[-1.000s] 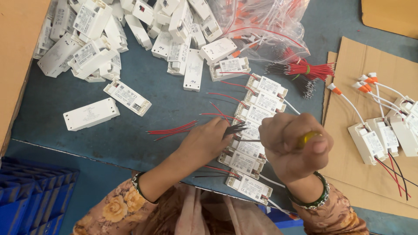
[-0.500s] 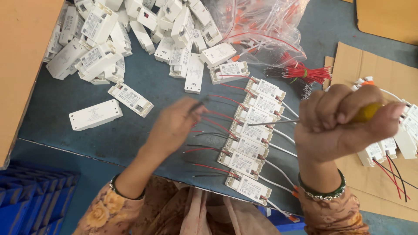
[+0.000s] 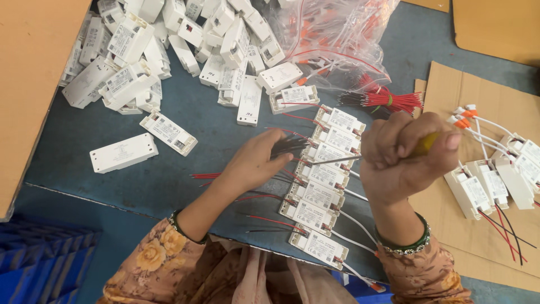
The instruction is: The person organizes a row of led drivers, uses a screwdriver to tighten components on each driver one at a time, and then gathers and counts bunches of wires by hand.
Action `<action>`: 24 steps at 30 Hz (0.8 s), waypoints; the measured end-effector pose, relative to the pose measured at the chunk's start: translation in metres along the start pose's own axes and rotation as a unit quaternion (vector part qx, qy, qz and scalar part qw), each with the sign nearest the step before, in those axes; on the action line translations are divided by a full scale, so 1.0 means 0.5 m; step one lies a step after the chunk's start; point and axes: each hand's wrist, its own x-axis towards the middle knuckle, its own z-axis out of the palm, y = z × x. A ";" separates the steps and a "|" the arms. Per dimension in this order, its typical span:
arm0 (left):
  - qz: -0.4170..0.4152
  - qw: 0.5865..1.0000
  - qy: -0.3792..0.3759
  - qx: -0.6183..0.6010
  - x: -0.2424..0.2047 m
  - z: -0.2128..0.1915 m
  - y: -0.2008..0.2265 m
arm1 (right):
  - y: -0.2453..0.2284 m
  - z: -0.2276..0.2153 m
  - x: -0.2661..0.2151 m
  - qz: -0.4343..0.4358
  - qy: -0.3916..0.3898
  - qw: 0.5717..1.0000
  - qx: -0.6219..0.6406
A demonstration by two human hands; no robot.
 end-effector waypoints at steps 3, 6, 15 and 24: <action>-0.066 0.997 -0.038 0.007 -0.004 -0.001 -0.001 | 0.002 -0.002 -0.003 0.018 -0.006 1.000 0.016; -0.096 0.993 -0.061 0.018 -0.004 -0.004 0.002 | 0.004 -0.005 -0.003 0.019 0.000 1.000 0.011; -0.036 0.997 -0.063 0.034 -0.004 0.006 -0.016 | 0.003 -0.002 -0.002 0.027 0.008 1.000 0.006; -0.012 0.994 -0.063 0.090 -0.001 0.023 -0.023 | 0.003 0.011 -0.017 0.036 -0.002 0.999 -0.040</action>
